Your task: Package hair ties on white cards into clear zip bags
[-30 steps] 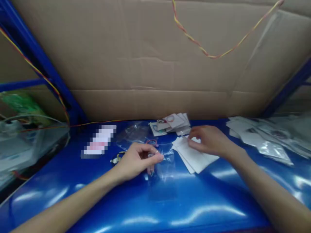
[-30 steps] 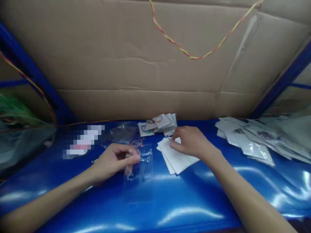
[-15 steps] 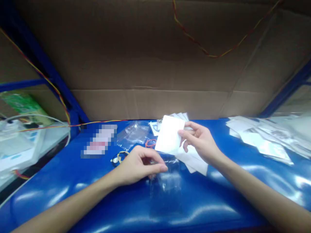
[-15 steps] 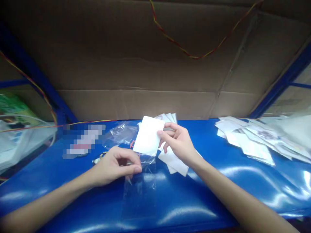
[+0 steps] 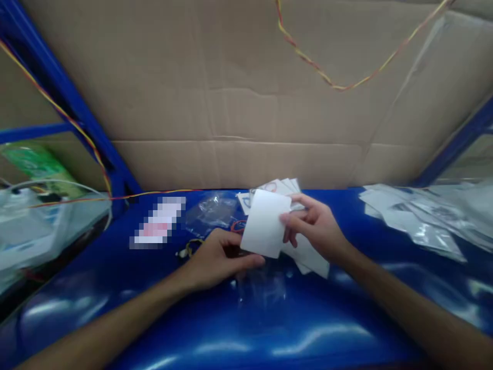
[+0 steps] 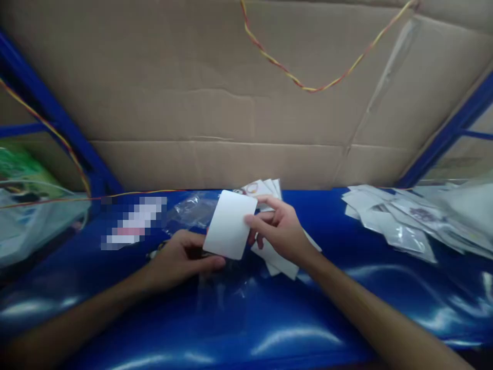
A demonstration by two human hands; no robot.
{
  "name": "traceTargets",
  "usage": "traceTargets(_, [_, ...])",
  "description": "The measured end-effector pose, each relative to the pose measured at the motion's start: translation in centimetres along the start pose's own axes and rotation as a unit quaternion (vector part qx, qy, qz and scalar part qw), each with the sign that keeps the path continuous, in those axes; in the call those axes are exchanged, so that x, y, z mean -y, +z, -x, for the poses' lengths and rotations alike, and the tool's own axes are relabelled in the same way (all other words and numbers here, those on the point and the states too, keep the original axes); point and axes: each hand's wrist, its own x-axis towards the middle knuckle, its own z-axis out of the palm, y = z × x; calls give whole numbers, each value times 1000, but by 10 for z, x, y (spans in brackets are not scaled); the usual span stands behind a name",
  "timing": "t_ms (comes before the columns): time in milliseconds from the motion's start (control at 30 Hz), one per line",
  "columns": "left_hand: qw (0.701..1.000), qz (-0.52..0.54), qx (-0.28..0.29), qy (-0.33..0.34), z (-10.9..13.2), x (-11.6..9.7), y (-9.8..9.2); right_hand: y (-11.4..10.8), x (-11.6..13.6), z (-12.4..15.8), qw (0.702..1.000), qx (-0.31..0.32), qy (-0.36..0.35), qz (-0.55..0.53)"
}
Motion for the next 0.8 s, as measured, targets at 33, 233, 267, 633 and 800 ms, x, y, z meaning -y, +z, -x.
traceTargets(33, [1000, -1, -2, -3, 0, 1, 0, 0, 0, 1, 1000, 1, -6, 7])
traceTargets(233, [1000, 23, 0, -11, -3, 4, -2, -4, -1, 2, 998, 13, -51, 43])
traceTargets(267, [1000, 29, 2, -11, -3, 4, -2, -5, -1, 3, 997, 21, -51, 45])
traceTargets(633, [999, 33, -8, -28, -3, 2, -4, 0, -2, 7, 997, 48, -31, 60])
traceTargets(800, [996, 71, -18, -42, -3, 3, -3, 0, -2, 8, 995, 74, -10, 66])
